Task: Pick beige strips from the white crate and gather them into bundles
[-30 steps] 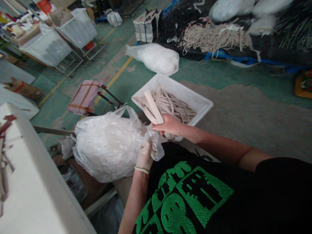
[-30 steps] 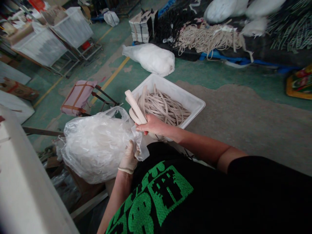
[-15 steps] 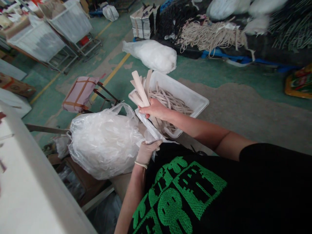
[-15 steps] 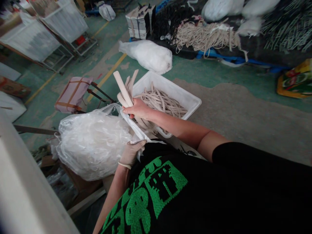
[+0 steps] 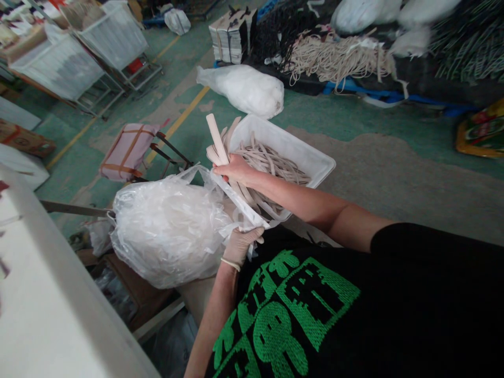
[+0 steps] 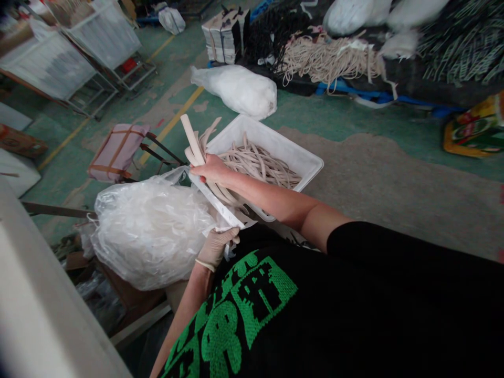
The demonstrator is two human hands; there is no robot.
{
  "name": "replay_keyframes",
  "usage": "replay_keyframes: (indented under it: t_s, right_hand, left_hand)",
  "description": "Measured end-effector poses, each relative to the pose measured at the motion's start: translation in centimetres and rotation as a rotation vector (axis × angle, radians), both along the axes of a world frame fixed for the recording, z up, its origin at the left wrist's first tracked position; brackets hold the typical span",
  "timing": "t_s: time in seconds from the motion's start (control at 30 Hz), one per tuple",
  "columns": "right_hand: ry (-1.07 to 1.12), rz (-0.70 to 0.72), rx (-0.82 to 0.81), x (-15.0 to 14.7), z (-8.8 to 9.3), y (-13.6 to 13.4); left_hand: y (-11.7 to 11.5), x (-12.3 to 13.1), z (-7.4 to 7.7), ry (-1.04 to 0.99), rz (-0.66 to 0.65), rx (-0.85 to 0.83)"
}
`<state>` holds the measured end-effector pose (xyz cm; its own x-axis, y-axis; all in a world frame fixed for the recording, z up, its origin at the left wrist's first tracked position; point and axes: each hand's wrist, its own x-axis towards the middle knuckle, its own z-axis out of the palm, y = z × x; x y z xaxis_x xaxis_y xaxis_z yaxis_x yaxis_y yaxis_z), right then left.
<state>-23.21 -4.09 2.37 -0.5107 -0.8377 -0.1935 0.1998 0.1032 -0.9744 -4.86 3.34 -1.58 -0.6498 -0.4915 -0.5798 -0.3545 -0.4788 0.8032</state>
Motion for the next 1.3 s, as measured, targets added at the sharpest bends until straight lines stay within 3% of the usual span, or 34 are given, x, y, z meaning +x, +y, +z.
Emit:
replay_keyframes:
  t_s: [0.17,0.63,0.93,1.0,1.17,1.3]
  right_hand:
    - [0.001,-0.019,0.002,-0.3,-0.6,-0.6]
    - [0.022,-0.021,0.024,-0.1,-1.7,-1.2]
    - [-0.004,-0.019,0.001,-0.6,-2.6,-1.6]
    - [-0.028,0.016,0.026,-0.9,-2.4,-0.9]
    - [-0.044,0.203,-0.044,-2.2,-2.2,3.4]
    - [-0.091,0.307,-0.090,-3.0,-2.7,8.4]
  left_hand:
    - [0.3,0.0,0.0,-0.038,-0.033,0.093]
    - [0.2,0.0,-1.0,0.029,-0.065,0.133]
    - [0.5,0.6,-0.3,-0.017,-0.209,0.078]
    - [0.3,0.7,-0.6,0.022,-0.134,0.085]
    - [-2.3,1.2,-1.6,0.100,0.407,0.146]
    - [-4.1,1.3,-1.4,0.113,0.544,0.319]
